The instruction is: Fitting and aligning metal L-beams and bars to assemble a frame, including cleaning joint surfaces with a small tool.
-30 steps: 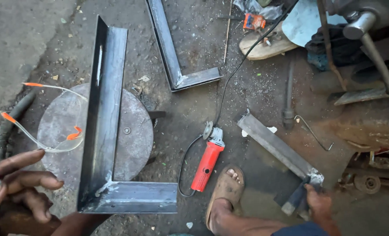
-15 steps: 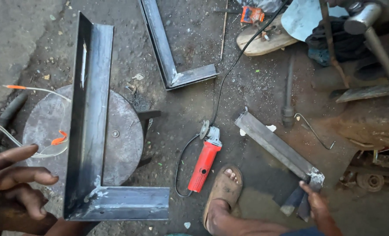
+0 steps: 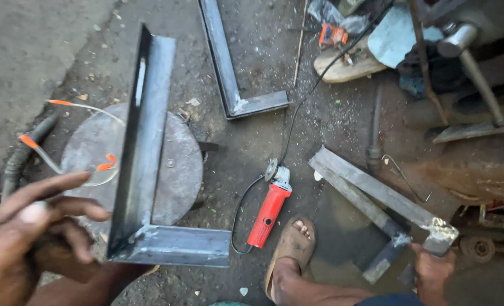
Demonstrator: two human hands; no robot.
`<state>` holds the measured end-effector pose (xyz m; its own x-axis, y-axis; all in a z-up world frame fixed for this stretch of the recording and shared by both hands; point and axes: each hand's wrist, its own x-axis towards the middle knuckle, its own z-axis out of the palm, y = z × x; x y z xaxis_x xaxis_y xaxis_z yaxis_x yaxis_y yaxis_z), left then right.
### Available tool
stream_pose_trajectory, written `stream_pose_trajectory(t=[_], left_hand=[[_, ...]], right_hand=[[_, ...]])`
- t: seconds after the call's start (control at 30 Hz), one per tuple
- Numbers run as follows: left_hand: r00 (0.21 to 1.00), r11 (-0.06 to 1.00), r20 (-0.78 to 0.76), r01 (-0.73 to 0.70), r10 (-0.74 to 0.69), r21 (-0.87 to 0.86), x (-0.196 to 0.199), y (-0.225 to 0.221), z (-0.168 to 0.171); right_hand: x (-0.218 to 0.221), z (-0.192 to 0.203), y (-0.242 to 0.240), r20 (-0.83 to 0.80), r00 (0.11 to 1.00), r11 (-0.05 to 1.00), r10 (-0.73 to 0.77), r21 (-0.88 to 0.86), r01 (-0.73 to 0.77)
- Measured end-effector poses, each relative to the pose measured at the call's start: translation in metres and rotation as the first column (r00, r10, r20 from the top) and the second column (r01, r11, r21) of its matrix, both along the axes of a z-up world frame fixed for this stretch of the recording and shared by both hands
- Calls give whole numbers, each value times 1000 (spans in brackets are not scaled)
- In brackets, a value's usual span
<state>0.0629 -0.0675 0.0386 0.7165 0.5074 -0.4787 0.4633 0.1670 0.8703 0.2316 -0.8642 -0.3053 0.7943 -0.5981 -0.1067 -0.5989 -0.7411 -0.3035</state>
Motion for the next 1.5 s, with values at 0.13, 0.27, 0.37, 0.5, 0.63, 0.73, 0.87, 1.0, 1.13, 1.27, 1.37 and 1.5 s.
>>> stream_pose_trajectory(t=[0.13, 0.27, 0.37, 0.5, 0.63, 0.73, 0.87, 1.0, 1.13, 1.27, 1.37, 1.5], left_hand=[[997, 996, -58, -47, 43, -80, 11, -28, 44], [995, 983, 80, 64, -51, -171, -5, -26, 44], [948, 971, 266, 210, -173, -116, -15, -27, 54], [950, 967, 203, 251, -238, -43, -20, -21, 67], [939, 973, 283, 223, -197, -61, -23, -16, 71], [941, 973, 295, 206, -167, -105, -24, -15, 63], [953, 968, 269, 189, -140, -165, -24, -26, 61], [973, 976, 219, 112, -70, -185, -22, -42, 73], [954, 949, 300, 106, -13, -297, -15, -66, 65], [934, 915, 348, 207, -80, -345, -14, -86, 67], [924, 873, 376, 243, -76, -422, -22, -94, 75], [869, 771, 490, 265, 69, -579, -33, -97, 76]], right_hand=[[3, 46, 49, 126, 989, 997, 73, -1, -73], [3, 119, 154, 372, 925, 949, 72, 261, -178], [11, 167, 196, 360, 916, 962, 174, 136, -236], [39, 217, 236, 118, 955, 954, 274, 95, -285], [61, 261, 278, 111, 906, 902, 409, 102, -420], [59, 315, 317, 12, 806, 803, 592, -91, -589], [31, 389, 345, -5, 726, 714, 687, -177, -677], [-1, 439, 354, 325, 535, 624, 780, -336, -705], [-32, 468, 363, 567, 198, 528, 800, -508, -680], [-70, 482, 389, 710, 162, 565, 686, -380, -732], [-106, 489, 415, 756, 66, 490, 651, -353, -797], [-112, 455, 436, 763, 39, 466, 645, -352, -812]])
